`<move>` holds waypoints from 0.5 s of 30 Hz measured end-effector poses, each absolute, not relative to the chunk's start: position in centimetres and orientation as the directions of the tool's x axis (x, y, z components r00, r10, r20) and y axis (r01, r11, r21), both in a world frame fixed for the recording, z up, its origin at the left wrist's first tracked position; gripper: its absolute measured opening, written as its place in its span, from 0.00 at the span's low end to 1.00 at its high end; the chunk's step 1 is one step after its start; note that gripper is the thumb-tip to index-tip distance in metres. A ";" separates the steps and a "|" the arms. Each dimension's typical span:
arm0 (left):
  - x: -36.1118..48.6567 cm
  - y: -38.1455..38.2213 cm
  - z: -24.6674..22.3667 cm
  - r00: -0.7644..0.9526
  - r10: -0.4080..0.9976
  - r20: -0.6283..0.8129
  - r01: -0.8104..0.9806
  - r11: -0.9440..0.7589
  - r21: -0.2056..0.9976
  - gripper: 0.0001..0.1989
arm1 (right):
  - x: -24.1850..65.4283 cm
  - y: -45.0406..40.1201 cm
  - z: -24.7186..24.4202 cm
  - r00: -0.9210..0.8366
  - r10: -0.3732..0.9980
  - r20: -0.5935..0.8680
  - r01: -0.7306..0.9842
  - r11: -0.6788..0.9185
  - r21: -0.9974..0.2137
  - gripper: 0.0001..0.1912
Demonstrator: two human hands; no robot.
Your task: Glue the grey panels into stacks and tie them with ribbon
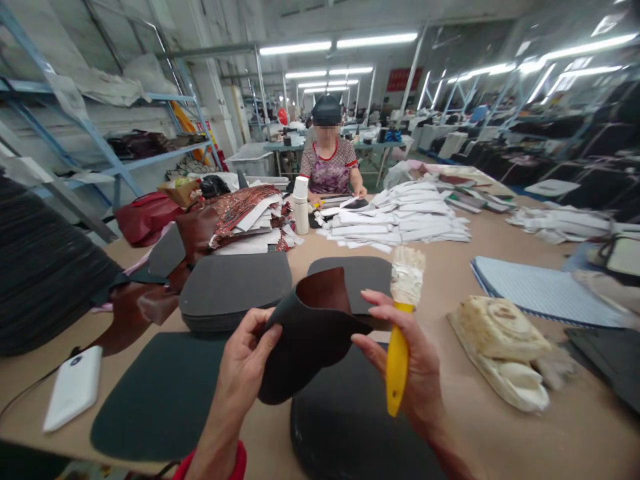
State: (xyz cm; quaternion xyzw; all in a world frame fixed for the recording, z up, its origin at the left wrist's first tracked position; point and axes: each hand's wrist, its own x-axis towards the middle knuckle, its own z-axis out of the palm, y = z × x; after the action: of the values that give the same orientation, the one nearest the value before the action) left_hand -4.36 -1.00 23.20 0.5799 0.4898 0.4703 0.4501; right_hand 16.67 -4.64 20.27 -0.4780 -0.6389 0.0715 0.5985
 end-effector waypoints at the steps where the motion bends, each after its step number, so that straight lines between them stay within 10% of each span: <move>1: -3.5 -1.2 23.3 0.114 0.987 0.112 0.109 -0.124 0.986 0.09 | 16.9 -4.7 20.5 0.166 0.715 0.679 0.504 0.531 -0.682 0.17; 15: 1.2 -2.9 23.2 0.477 0.873 0.106 -0.445 0.136 0.885 0.11 | 24.9 -7.2 24.2 0.125 0.916 0.381 0.393 0.307 -0.867 0.15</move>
State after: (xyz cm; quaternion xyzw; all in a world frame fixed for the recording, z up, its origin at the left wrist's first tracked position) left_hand 1.20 -2.87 23.24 0.4709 0.2268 0.4584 0.7188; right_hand 24.86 -7.22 24.21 -0.5339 -0.6131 0.2480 0.5268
